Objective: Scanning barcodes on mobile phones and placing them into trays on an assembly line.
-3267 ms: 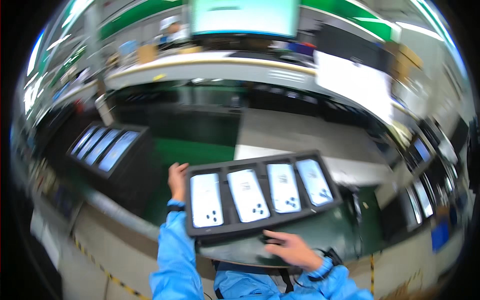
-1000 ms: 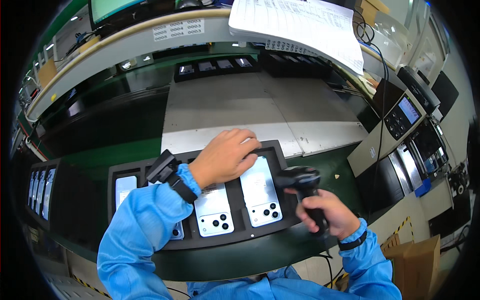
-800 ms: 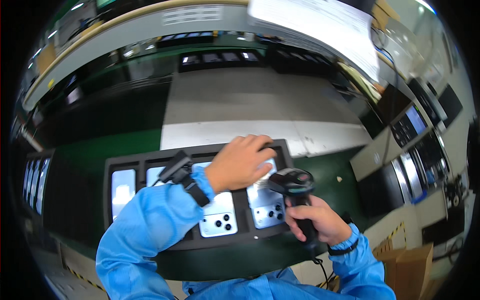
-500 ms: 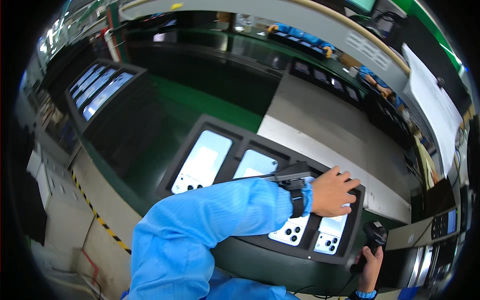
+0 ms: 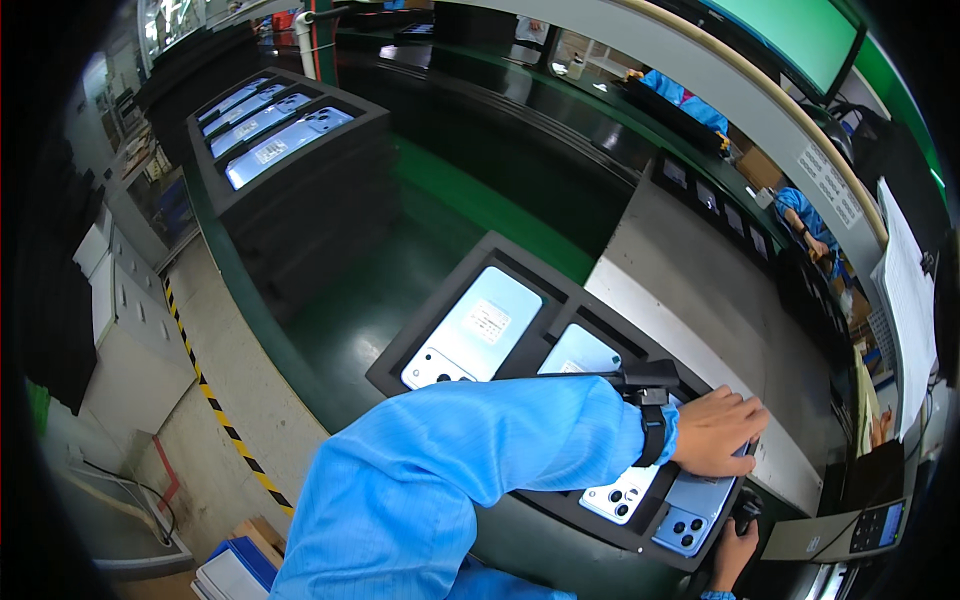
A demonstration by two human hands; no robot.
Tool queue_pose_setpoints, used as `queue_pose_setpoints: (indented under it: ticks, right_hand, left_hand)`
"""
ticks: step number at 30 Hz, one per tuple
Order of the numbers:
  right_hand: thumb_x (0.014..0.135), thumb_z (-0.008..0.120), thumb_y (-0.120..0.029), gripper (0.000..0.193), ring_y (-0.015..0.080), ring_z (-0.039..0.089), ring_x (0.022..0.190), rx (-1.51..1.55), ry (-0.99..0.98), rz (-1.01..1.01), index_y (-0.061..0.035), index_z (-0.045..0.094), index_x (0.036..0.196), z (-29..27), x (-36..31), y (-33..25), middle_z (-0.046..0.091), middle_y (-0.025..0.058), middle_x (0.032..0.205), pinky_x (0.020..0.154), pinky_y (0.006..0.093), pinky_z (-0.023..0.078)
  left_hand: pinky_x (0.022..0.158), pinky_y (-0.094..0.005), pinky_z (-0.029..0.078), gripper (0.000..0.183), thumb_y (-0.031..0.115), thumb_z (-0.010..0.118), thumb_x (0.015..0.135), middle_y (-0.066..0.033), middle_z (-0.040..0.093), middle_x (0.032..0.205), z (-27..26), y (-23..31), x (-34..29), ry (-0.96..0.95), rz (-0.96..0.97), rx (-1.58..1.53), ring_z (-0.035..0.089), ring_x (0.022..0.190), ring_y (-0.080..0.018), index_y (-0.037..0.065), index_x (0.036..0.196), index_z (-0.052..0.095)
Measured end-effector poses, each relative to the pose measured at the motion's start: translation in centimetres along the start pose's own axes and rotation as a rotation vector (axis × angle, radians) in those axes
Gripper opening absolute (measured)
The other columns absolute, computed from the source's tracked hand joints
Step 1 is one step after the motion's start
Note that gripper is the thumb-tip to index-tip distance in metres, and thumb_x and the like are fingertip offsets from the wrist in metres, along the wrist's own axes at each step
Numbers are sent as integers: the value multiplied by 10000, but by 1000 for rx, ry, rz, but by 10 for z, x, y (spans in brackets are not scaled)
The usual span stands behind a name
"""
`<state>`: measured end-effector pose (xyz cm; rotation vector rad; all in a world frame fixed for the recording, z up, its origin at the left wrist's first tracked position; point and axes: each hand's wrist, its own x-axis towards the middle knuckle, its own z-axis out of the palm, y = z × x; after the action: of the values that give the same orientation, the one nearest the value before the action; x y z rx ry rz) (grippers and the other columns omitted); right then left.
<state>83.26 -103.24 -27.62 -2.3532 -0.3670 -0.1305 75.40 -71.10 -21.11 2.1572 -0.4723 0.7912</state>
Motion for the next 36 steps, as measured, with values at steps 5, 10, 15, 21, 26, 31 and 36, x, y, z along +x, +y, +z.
queue_pose_setpoints:
  ticks: [5, 10, 15, 21, 26, 31, 36]
  right_hand:
    - [880, 651, -85, 304, 242, 651, 882, -96, 17, -25, 104, 615, 1115, -1, 1, -2, 717, 194, 999, 829, 385, 515]
    - [981, 663, -240, 400, 255, 683, 1083, -282, -52, 35, 28, 657, 1278, -8, -14, -65, 714, 155, 1233, 954, 357, 513]
    - [915, 737, -236, 428, 337, 691, 1053, -255, 12, 35, 54, 674, 1223, -12, -15, -65, 719, 228, 1184, 939, 385, 511]
    - [915, 739, -235, 401, 333, 693, 1044, -344, 1, 130, 34, 686, 1208, -10, -16, -77, 724, 210, 1173, 937, 383, 515]
    - [917, 744, -203, 397, 280, 701, 1038, -256, 37, 74, 36, 667, 1225, -12, -18, -67, 729, 187, 1165, 933, 360, 523]
    - [878, 786, -125, 478, 285, 686, 1038, -129, 100, 32, 93, 595, 1258, -12, -18, -51, 697, 207, 1172, 925, 354, 541]
    - [906, 740, -61, 473, 264, 663, 953, 186, 417, -258, 39, 540, 1323, -6, -20, -20, 657, 185, 1096, 831, 365, 557]
  left_hand:
    - [840, -412, 386, 302, 286, 641, 833, -111, 547, 953, 0, -2, 1, -1, 4, 4, 543, 873, -309, 49, 970, 513]
    - [866, -420, 373, 297, 269, 634, 833, -125, 548, 955, -1, -3, 0, -17, 3, -24, 525, 910, -318, 51, 973, 489]
    - [865, -417, 369, 308, 272, 634, 839, -121, 544, 947, 0, 1, 2, -45, -2, -35, 522, 916, -315, 48, 979, 476]
    - [877, -426, 375, 305, 265, 633, 842, -123, 558, 946, -6, -1, 3, -74, -5, -9, 526, 924, -321, 41, 981, 478]
    - [904, -428, 378, 298, 260, 627, 848, -135, 561, 965, -5, 4, 4, -116, -32, -45, 525, 951, -326, 36, 987, 487]
    - [937, -441, 378, 284, 254, 622, 859, -140, 555, 991, 0, 6, 6, -111, -38, -47, 522, 996, -337, 40, 1004, 504]
    - [953, -449, 382, 276, 259, 619, 878, -146, 562, 1002, -9, 8, 1, -104, -38, -40, 534, 998, -351, 39, 1007, 514]
